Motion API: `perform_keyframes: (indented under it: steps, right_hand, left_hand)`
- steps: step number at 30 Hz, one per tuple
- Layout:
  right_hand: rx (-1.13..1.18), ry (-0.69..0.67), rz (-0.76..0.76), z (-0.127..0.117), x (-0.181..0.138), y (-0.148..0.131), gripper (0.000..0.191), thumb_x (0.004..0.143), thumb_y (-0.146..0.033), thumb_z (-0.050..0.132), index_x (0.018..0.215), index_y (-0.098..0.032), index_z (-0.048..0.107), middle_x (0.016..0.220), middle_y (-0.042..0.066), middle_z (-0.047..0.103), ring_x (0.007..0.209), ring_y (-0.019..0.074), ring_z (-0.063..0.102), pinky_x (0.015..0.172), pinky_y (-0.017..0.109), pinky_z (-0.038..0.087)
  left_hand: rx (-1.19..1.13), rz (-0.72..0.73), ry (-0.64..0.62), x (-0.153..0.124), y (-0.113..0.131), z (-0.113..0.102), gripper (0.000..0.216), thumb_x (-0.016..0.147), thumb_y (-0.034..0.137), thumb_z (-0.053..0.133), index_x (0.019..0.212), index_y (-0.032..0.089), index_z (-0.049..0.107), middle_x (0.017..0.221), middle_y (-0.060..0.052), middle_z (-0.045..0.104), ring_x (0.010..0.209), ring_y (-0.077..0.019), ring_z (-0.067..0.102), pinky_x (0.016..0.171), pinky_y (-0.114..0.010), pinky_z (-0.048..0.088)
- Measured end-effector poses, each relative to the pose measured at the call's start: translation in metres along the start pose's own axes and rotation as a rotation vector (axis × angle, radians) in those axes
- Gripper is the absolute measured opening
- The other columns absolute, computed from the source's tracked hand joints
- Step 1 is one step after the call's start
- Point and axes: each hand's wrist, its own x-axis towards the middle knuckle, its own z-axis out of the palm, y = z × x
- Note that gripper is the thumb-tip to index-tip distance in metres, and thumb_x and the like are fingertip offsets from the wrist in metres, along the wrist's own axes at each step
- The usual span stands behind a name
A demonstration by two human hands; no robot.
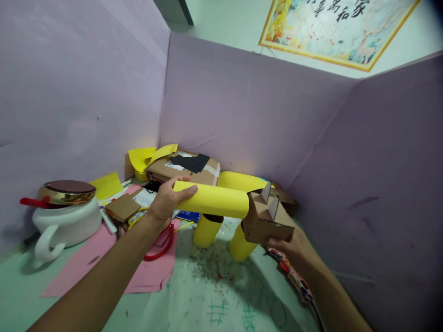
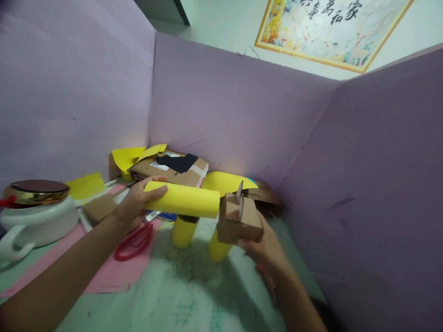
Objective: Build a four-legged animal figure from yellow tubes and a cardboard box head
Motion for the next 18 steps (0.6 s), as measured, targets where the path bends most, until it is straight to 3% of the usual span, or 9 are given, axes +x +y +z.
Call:
perform_keyframes:
  steps: [7,12,18]
  right_hand:
    - [0.082,0.057,0.046,0.009,-0.001,-0.011,0.100,0.053,-0.040,0.088,0.141,-0.019,0.047,0.127,0.012,0.067,0.110,0.0335,0.062,0.084,0.039,0.052]
    - [0.146,0.065,0.049,0.011,-0.003,-0.011,0.098,0.053,-0.036,0.089,0.141,-0.023,0.046,0.133,0.010,0.063,0.118,0.0333,0.057,0.088,0.039,0.050]
    - [0.116,0.057,0.042,0.007,-0.004,-0.007,0.073,0.056,-0.036,0.087,0.123,-0.021,0.062,0.103,0.007,0.073,0.119,0.0353,0.057,0.088,0.039,0.051]
  left_hand:
    - [0.029,-0.008,-0.023,0.000,-0.002,0.004,0.074,0.046,0.038,0.089,0.109,0.012,0.060,0.087,-0.008,0.067,0.069,-0.0211,0.063,0.063,-0.033,0.050]
    - [0.089,-0.009,-0.070,0.005,-0.008,0.003,0.074,0.051,0.042,0.088,0.114,0.012,0.061,0.101,-0.011,0.067,0.077,-0.0235,0.065,0.067,-0.034,0.050]
    - [0.076,-0.058,-0.121,0.004,-0.007,0.003,0.078,0.055,0.039,0.086,0.123,0.012,0.058,0.106,-0.012,0.068,0.083,-0.0227,0.065,0.073,-0.032,0.050]
